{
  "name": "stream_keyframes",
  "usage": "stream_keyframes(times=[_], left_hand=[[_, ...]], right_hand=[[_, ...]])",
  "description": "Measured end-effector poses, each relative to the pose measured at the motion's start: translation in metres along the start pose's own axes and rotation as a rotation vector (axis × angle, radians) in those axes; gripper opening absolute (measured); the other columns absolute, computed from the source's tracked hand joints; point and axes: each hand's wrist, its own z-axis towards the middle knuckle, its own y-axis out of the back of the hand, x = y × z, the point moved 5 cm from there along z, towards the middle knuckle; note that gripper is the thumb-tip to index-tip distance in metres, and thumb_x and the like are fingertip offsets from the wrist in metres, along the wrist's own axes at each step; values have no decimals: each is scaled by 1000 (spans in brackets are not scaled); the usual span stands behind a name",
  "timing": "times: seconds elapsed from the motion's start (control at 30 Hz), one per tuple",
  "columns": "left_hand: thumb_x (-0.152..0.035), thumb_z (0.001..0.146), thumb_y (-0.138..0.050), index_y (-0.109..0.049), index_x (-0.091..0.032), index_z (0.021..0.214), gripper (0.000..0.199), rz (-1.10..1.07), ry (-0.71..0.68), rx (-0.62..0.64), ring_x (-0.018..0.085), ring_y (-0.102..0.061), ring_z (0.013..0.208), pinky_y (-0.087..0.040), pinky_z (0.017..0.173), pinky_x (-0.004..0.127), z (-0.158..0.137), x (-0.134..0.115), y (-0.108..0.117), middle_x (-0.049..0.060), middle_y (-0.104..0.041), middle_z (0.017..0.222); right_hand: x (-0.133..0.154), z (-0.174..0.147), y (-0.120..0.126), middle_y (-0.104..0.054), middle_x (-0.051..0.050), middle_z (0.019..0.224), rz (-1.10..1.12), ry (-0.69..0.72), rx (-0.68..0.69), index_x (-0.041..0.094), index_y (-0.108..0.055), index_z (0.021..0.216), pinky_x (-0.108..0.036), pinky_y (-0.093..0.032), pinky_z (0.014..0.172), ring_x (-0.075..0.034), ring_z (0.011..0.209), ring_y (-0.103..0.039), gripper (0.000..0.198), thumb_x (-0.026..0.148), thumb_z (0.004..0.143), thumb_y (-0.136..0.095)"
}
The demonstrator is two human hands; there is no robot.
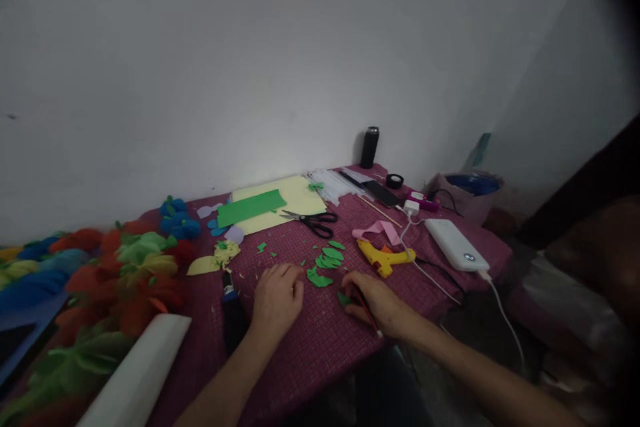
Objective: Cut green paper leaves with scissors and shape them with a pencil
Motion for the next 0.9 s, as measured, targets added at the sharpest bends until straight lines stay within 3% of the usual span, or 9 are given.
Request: stream_keyframes(times=[0.2, 0.37, 0.57, 0.9], left_hand=[[-5, 78, -47, -65, -18, 92, 25, -54, -25, 42, 22, -60, 88, -45, 83, 37, -3, -9, -5, 4, -67, 91], [-7, 80, -47, -64, -18, 95, 26, -95, 16, 28, 21, -60, 89, -45, 84, 36, -3, -7, -2, 4, -67, 93], [-7, 80, -47, -64, -17, 97, 26, -83, 32, 74, 22, -60, 88, -46, 83, 37, -3, -12, -5, 5, -68, 92], [-9, 80, -44, -66, -20, 89, 26, -12, -42, 246, 23, -58, 86, -44, 84, 40, -10, -26, -18, 5, -67, 86]], right_hand=[[0, -3, -6, -51, 3, 72, 74, -34, -16, 20, -45, 86, -22, -37, 58, -12, 62, -46, 21, 9, 72, -55], [-17, -8, -5, -47, 4, 71, 107, -53, -228, 21, -43, 84, -21, -35, 54, -11, 59, -44, 19, 9, 71, -50], [-26, -12, 6, -47, 6, 63, 25, -94, -284, 21, -45, 85, -22, -35, 53, -11, 52, -43, 16, 9, 74, -47], [-23, -8, -5, -58, -6, 85, -168, -7, -281, 19, -58, 99, -31, -45, 71, -19, 78, -54, 31, 1, 81, -40]])
